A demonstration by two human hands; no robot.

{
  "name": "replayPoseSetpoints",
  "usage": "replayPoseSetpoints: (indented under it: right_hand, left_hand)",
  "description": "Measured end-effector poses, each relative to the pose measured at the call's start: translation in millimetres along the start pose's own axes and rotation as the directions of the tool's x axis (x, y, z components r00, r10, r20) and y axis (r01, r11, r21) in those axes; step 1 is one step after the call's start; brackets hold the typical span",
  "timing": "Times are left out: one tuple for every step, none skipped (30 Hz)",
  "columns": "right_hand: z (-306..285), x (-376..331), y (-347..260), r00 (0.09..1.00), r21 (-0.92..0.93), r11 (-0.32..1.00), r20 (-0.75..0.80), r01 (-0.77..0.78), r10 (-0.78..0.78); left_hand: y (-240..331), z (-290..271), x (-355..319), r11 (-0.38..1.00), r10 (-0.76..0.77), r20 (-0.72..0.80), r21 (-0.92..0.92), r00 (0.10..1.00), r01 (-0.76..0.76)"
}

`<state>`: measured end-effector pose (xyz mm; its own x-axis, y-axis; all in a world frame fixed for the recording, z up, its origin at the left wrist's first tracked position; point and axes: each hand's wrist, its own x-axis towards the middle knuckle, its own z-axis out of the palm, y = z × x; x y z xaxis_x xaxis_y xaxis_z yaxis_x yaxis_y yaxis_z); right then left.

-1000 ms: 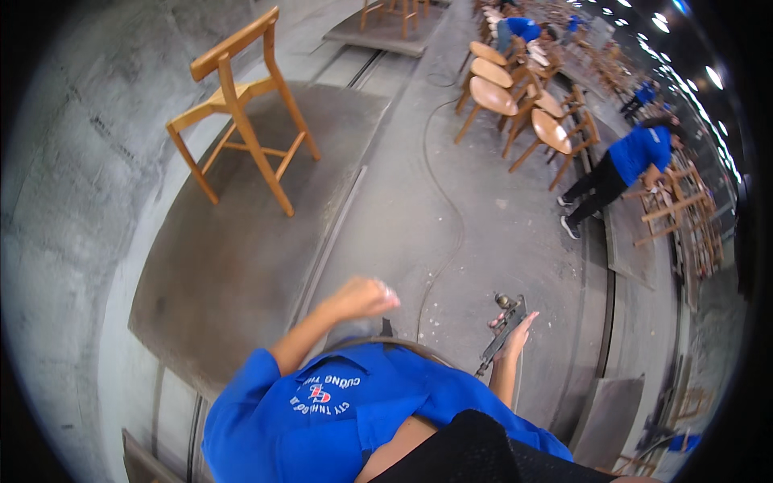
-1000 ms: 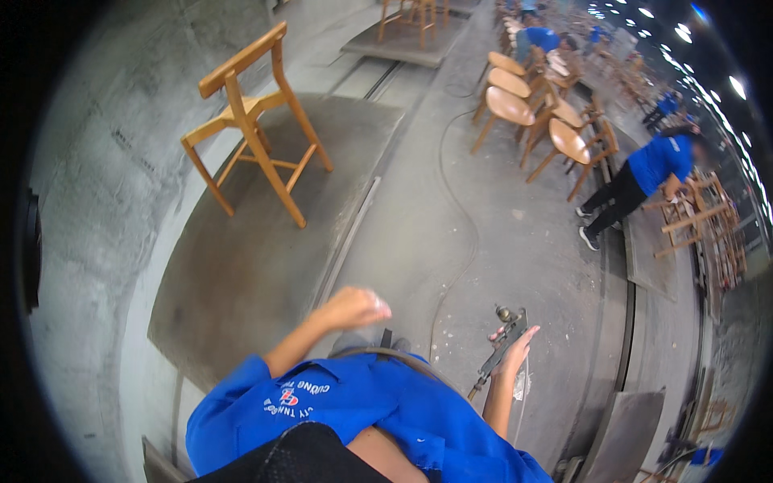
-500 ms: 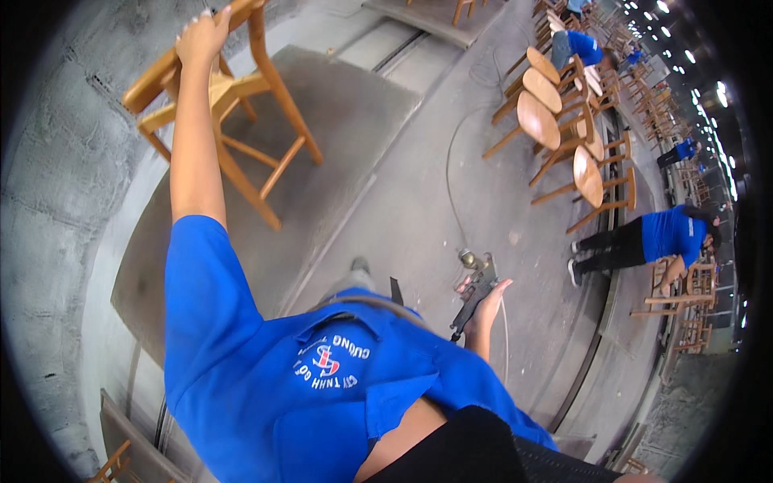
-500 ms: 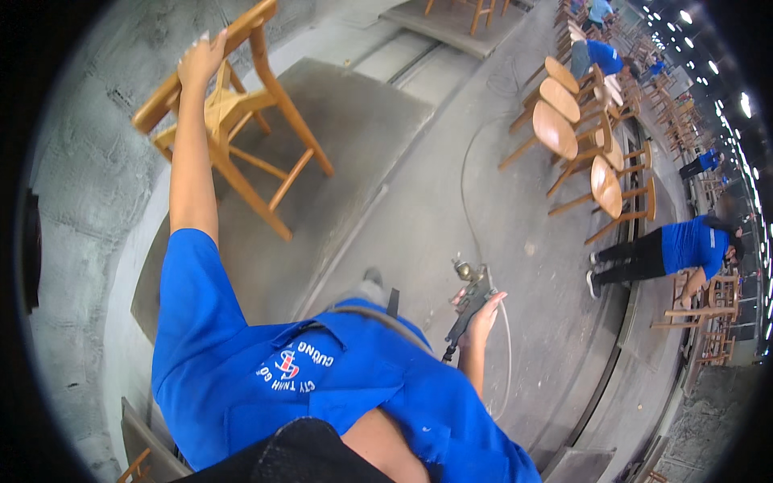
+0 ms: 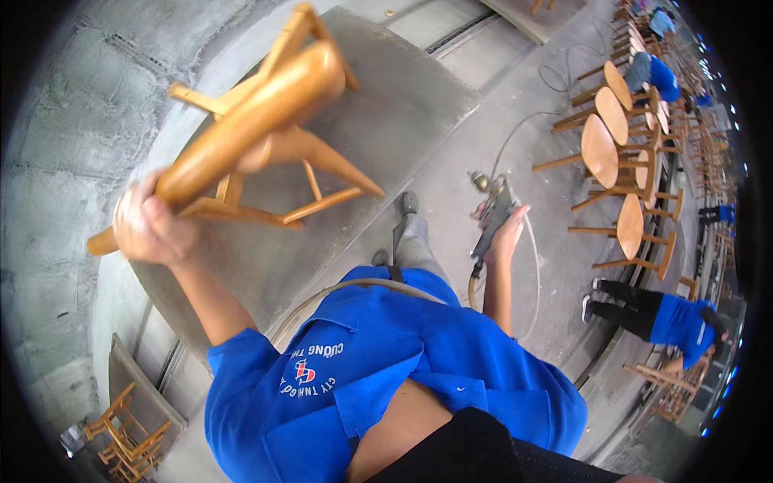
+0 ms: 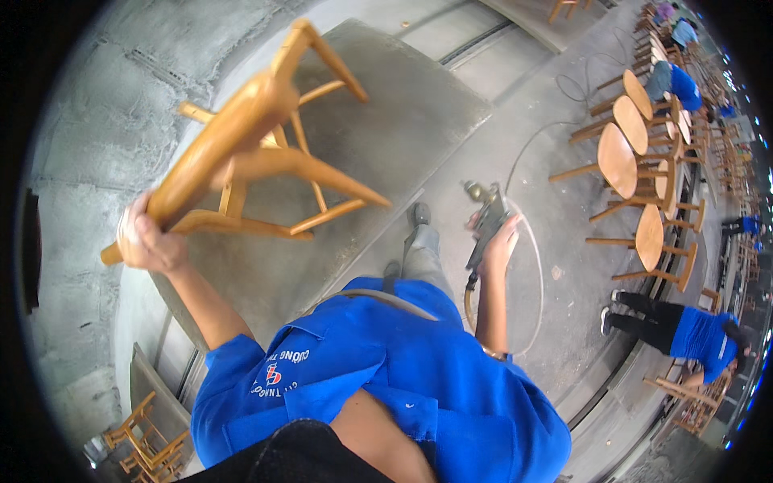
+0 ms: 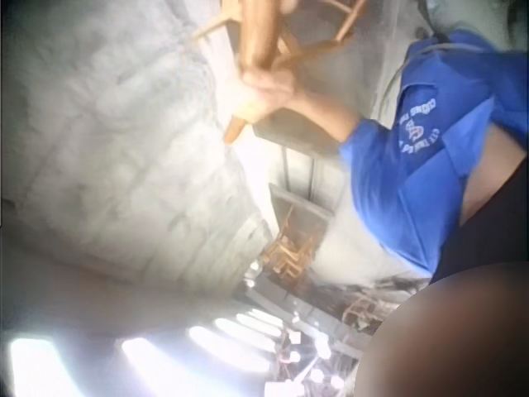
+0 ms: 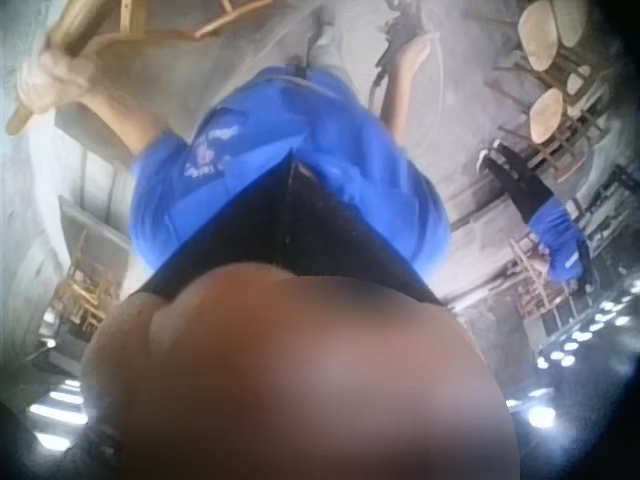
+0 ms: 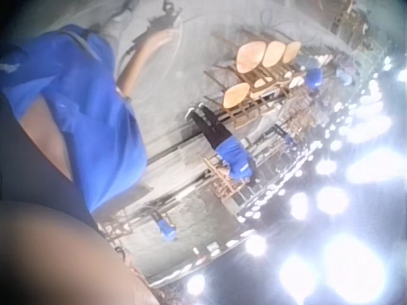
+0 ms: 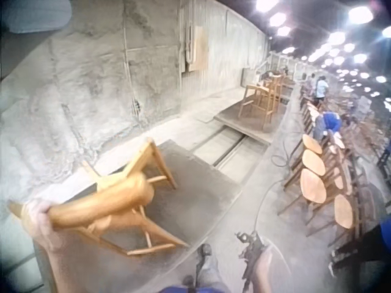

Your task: The person uses a spray gun to apply finish to wooden chairs in a workshop. They rotate and reposition each chair to coat all sides, then move to the next chair and repeat the process.

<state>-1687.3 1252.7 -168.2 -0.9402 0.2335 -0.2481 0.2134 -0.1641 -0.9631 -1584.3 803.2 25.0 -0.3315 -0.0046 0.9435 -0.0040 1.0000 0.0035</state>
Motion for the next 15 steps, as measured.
replayPoseSetpoints:
  right_hand:
    - [10, 24, -6, 1.000, 0.007, 1.000, 0.000, 0.009, -0.009]
    - [19, 45, -13, 1.000, 0.009, 1.000, 0.008, 0.013, -0.013]
    - [28, 72, -23, 0.999, 0.014, 0.999, 0.036, 0.030, -0.031]
    - [40, 104, -36, 0.993, 0.035, 0.997, 0.093, 0.065, -0.068]
    - [53, 135, -51, 0.991, 0.034, 0.997, 0.108, 0.070, -0.074]
    - [70, 162, -63, 0.987, 0.055, 0.996, 0.136, 0.074, -0.081]
    - [87, 185, -71, 0.985, 0.075, 0.995, 0.156, 0.066, -0.077]
    - [106, 209, -81, 0.973, 0.091, 0.992, 0.206, 0.085, -0.102]
    - [119, 227, -92, 0.959, 0.101, 0.989, 0.256, 0.103, -0.126]
    - [133, 242, -101, 0.959, 0.097, 0.992, 0.263, 0.082, -0.105]
    - [154, 257, -107, 0.926, 0.124, 0.988, 0.353, 0.095, -0.133]
    - [175, 269, -111, 0.910, 0.149, 0.986, 0.396, 0.070, -0.124]
    - [198, 281, -111, 0.880, 0.177, 0.982, 0.454, 0.064, -0.139]
    - [216, 291, -110, 0.858, 0.252, 0.968, 0.501, -0.020, -0.113]
    - [233, 301, -108, 0.817, 0.325, 0.942, 0.564, -0.086, -0.120]
  left_hand:
    - [-7, -4, -1, 0.998, -0.055, 0.046, 0.046, 0.997, 0.053]
    - [-22, -2, 3, 0.999, -0.028, 0.035, -0.041, 0.999, 0.030]
    - [-39, 8, 9, 0.992, -0.014, 0.019, -0.125, 1.000, 0.016]
    - [-55, 19, 13, 0.979, 0.037, -0.021, -0.202, 0.999, -0.040]
    - [-66, 29, 16, 0.950, 0.053, 0.009, -0.309, 0.999, -0.047]
    - [-78, 43, 21, 0.883, 0.101, 0.052, -0.464, 0.994, -0.066]
    - [-85, 58, 24, 0.883, 0.018, 0.086, -0.468, 0.996, 0.025]
    - [-90, 70, 26, 0.882, 0.048, 0.108, -0.471, 0.993, 0.009]
    - [-84, 68, 22, 0.888, -0.262, 0.117, -0.360, 0.958, 0.287]
    - [-76, 74, 16, 0.825, -0.515, 0.077, -0.226, 0.853, 0.519]
    - [-71, 75, 14, 0.754, -0.637, 0.081, -0.146, 0.767, 0.641]
    - [-63, 75, 9, 0.742, -0.646, 0.066, -0.182, 0.761, 0.645]
    - [-56, 72, 6, 0.776, -0.557, 0.133, -0.268, 0.820, 0.571]
    - [-49, 68, 2, 0.777, -0.489, 0.194, -0.346, 0.851, 0.525]
    - [-41, 68, -4, 0.771, -0.472, 0.151, -0.408, 0.869, 0.489]
